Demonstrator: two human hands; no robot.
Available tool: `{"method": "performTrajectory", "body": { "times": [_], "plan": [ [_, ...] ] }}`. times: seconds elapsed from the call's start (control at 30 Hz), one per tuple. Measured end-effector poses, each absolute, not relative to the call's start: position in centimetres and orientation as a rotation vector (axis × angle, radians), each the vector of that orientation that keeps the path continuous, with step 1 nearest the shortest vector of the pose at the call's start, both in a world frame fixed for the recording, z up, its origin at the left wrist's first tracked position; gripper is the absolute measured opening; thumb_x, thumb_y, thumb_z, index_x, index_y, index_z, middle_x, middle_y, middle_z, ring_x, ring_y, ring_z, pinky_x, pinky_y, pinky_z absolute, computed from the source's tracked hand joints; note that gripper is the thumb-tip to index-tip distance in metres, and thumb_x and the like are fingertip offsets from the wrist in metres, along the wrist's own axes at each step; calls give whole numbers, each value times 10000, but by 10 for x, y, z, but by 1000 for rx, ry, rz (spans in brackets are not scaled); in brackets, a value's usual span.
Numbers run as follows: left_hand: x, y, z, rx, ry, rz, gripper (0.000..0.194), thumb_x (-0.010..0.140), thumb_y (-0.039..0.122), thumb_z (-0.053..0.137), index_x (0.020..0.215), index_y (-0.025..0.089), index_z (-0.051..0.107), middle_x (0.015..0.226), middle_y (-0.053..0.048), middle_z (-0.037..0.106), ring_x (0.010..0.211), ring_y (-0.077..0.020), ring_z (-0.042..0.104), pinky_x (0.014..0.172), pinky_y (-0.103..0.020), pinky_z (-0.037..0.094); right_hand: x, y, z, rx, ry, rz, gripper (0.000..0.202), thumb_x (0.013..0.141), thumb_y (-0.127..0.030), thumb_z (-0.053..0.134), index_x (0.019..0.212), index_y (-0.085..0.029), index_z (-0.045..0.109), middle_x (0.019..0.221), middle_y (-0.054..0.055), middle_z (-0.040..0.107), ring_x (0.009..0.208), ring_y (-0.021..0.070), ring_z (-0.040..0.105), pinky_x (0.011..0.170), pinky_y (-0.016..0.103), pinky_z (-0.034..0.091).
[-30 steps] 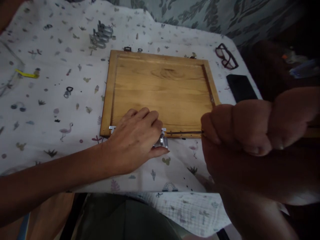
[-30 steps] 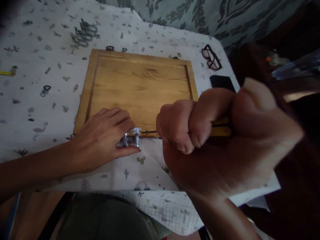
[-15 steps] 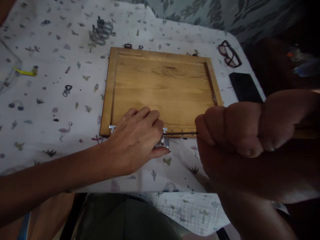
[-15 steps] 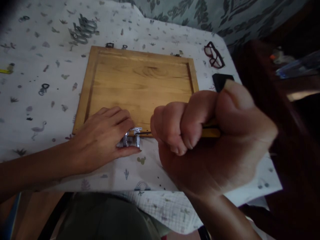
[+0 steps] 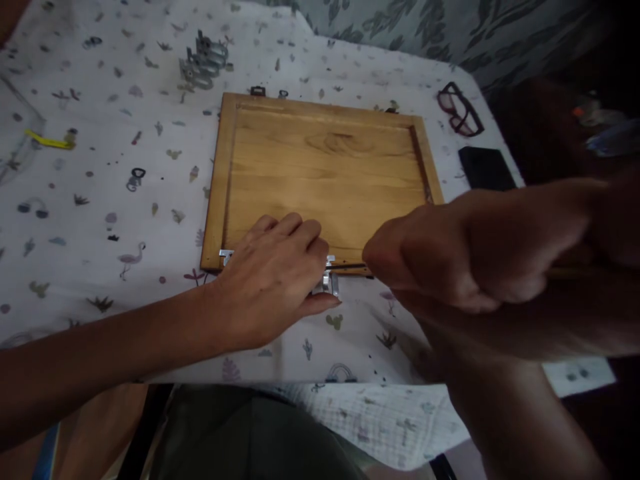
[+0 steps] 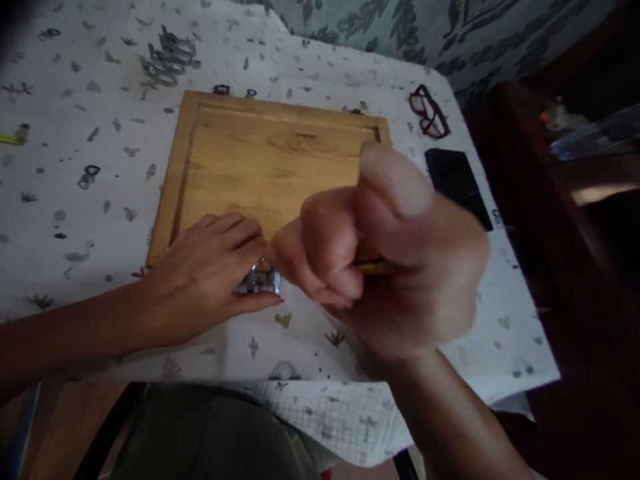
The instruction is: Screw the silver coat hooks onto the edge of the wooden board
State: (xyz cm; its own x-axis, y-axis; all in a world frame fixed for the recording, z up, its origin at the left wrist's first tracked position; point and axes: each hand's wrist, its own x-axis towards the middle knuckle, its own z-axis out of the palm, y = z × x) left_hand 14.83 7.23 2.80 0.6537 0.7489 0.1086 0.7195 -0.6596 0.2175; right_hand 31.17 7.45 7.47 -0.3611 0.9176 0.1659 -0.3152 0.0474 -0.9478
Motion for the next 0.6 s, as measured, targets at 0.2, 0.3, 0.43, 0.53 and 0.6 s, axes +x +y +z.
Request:
{"method": "performTrajectory", "body": {
  "times": [0.2, 0.3, 0.43, 0.53, 0.6],
  "plan": [
    [148, 72, 28, 2737, 1212, 285, 390, 880, 532, 681, 894, 143, 671, 913, -80, 649, 948, -263, 595, 823, -386, 459, 323, 92, 70, -369, -1556, 1625, 564, 948, -235, 527, 527, -170, 158, 478, -50, 168, 362, 53, 185, 370, 245, 229],
    [148, 72, 29, 2726, 1212, 294, 386, 883, 522, 680, 893, 137, 672, 894, -76, 640, 923, -263, 593, 806, -389, 462, 327, 93, 69, -301, -1684, 1720, 483, 958, -204, 470, 546, -171, 220, 485, -49, 233, 380, 56, 209, 380, 250, 238],
    [147, 72, 29, 2721, 1192, 285, 382, 881, 514, 686, 897, 133, 672, 886, -76, 633, 918, -269, 589, 808, -401, 465, 327, 89, 67, -303, -1626, 1679, 460, 974, -184, 414, 568, -171, 200, 508, -41, 224, 408, 62, 208, 406, 260, 242],
    [147, 71, 28, 2727, 1192, 287, 393, 868, 522, 703, 903, 132, 673, 903, -81, 636, 938, -275, 592, 820, -406, 468, 326, 88, 66, -204, -1562, 1665, 461, 987, -149, 361, 577, -175, 152, 528, -33, 231, 414, 64, 226, 428, 269, 255],
    [147, 71, 28, 2728, 1193, 283, 394, 860, 523, 714, 897, 133, 672, 898, -79, 636, 938, -274, 594, 816, -400, 468, 325, 88, 67, -127, -1566, 1670, 445, 980, -131, 365, 601, -176, 135, 531, -34, 207, 419, 73, 222, 441, 271, 253]
  ]
}}
